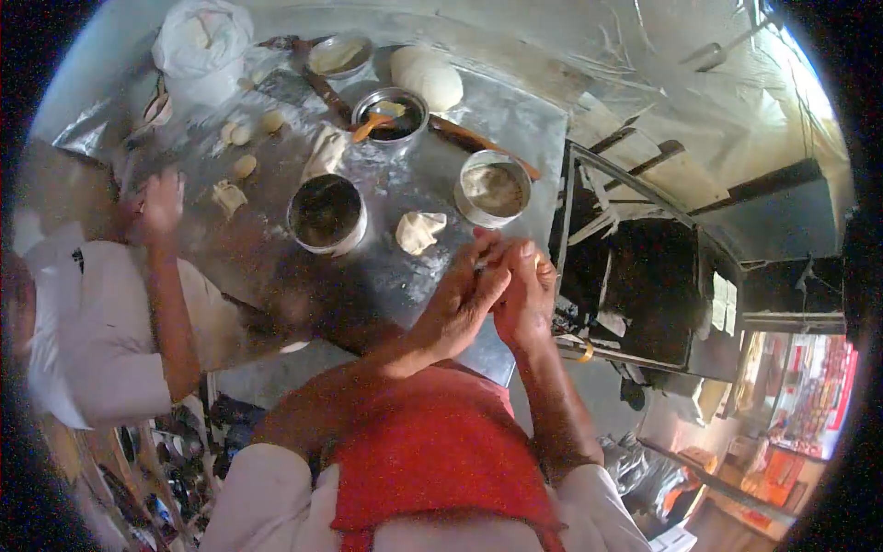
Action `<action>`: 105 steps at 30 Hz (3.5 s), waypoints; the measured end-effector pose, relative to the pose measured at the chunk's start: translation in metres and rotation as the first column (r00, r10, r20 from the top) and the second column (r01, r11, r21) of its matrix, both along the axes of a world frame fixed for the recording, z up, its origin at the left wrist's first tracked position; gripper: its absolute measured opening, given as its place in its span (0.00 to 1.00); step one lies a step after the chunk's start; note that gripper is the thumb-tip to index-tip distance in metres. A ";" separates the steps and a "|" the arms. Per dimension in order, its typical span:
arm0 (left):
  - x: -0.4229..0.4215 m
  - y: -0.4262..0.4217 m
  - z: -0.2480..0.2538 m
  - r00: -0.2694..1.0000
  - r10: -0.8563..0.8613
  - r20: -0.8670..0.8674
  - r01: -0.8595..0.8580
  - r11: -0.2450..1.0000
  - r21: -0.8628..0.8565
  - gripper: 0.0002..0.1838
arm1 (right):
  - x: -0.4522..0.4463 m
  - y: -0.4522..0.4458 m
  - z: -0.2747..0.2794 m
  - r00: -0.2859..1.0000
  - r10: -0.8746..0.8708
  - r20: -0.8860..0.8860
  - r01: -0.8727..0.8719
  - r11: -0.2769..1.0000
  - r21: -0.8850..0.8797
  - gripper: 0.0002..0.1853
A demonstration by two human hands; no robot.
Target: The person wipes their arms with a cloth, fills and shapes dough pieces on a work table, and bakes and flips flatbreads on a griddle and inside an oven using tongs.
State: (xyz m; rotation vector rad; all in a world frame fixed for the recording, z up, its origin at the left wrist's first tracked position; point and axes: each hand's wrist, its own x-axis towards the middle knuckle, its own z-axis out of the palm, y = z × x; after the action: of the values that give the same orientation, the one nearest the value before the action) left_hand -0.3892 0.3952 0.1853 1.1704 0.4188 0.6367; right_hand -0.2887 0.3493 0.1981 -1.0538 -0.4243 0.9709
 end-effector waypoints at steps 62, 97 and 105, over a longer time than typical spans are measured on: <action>-0.047 0.109 -0.181 0.346 0.609 -0.714 0.536 0.496 0.683 0.46 | 0.090 0.024 -0.180 0.783 0.322 0.532 0.125 0.756 -0.643 0.13; -0.051 0.189 -0.209 0.732 0.619 -0.285 0.083 0.334 0.939 0.25 | 0.073 0.040 -0.052 0.970 0.184 -0.158 -0.209 0.965 -0.157 0.14; -0.031 0.227 -0.188 0.675 0.565 -0.474 -0.047 0.674 0.737 0.23 | 0.103 -0.042 -0.185 0.988 0.152 -0.029 -0.115 0.600 -0.792 0.20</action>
State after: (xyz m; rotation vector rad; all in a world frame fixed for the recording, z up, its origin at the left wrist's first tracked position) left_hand -0.4199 0.6220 -0.0023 2.0936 1.1258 0.6856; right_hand -0.1860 0.3069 0.0130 -1.8824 -0.0725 1.3224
